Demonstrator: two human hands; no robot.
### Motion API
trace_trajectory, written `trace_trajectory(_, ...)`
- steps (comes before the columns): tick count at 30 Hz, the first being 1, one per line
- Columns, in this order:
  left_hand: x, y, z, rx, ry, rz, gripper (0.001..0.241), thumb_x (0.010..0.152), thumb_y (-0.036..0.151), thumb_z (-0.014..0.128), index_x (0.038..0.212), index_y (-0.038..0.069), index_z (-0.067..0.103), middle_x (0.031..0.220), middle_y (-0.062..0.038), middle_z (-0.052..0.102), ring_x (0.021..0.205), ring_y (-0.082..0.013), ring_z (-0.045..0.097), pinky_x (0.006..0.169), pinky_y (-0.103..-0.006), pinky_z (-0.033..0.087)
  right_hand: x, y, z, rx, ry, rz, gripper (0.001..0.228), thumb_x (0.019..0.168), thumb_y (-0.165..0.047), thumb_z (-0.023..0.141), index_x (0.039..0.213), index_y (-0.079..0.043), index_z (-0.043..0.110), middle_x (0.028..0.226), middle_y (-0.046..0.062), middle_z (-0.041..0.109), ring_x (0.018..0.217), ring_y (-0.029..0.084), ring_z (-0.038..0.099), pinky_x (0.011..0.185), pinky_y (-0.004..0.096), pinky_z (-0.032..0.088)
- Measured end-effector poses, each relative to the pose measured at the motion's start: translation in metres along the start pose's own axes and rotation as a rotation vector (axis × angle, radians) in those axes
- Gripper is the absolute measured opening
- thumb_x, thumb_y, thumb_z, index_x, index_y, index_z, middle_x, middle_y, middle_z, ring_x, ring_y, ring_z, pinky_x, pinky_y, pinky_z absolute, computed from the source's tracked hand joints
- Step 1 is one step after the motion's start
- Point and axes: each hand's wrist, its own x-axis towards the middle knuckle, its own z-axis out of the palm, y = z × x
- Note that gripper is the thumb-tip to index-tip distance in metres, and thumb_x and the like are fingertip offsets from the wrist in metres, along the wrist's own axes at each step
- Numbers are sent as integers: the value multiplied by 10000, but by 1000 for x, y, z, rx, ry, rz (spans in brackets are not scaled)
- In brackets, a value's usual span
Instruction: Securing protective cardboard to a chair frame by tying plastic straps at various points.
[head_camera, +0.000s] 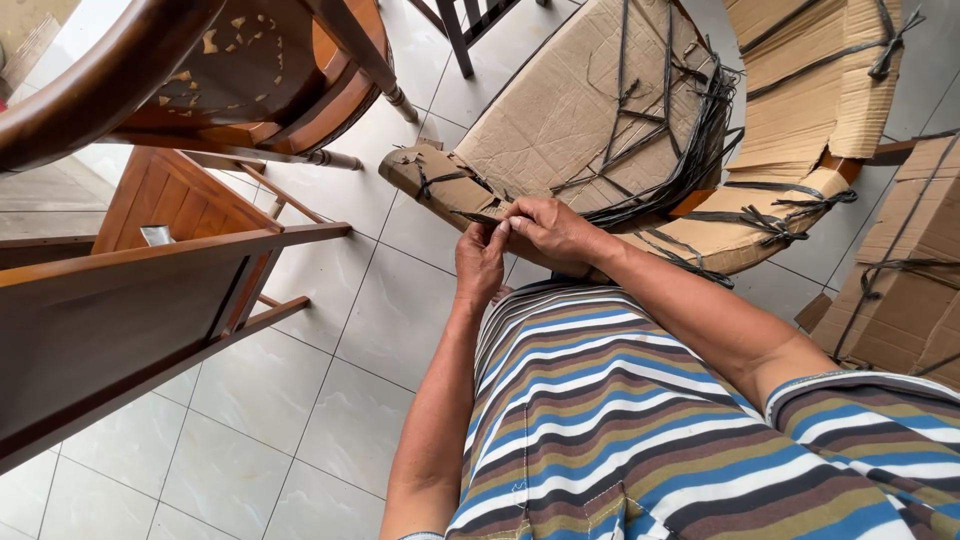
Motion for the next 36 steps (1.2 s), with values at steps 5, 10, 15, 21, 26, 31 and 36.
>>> trace_trajectory(5,2,-12,2,83,87,-12,182,1023,212,624,1147,86,664,808,-50,743,801,-154,648,765,-362,529,-5,-5,10,16,54,60,138,989,-210,662,1069,-128,738,904,147,745,929,292,714,827,418,542)
trace_trajectory(10,-9,1,14,245,154,24,414,920,215,680,1269,127,474,867,-76,780,873,-301,749,839,-433,575,-2,11,19,-19,157,111,113,961,-208,683,1004,-125,747,846,143,736,874,287,716,764,418,550)
trace_trajectory(15,-17,4,19,420,145,190,532,865,35,648,1328,135,406,950,-69,786,952,-323,750,883,-471,597,3,23,27,-72,266,137,104,891,-216,727,976,-157,736,816,104,735,875,292,727,734,429,557)
trace_trajectory(21,-10,-21,19,527,160,266,543,885,45,626,1361,159,390,972,-56,759,955,-341,728,825,-521,592,3,21,24,-346,211,-255,66,918,-102,630,966,-125,669,827,136,688,850,357,710,741,453,576)
trace_trajectory(26,-14,-7,15,493,136,216,543,891,35,611,1364,141,366,989,-112,766,946,-397,735,820,-566,587,-3,20,21,-473,178,-393,53,913,-121,641,966,-122,640,829,108,612,861,342,683,747,443,574)
trace_trajectory(31,-12,-17,15,660,168,368,553,879,9,612,1365,120,373,906,-109,728,904,-374,729,769,-512,592,0,18,16,-611,163,-462,50,907,-155,673,905,-148,623,813,64,582,821,309,671,743,405,570)
trace_trajectory(36,-6,-25,9,862,139,540,533,886,20,603,1381,85,414,903,-91,659,922,-322,702,798,-438,595,3,-2,-4,-467,-13,-306,36,922,-227,670,920,-192,662,851,74,609,897,335,675,791,451,561)
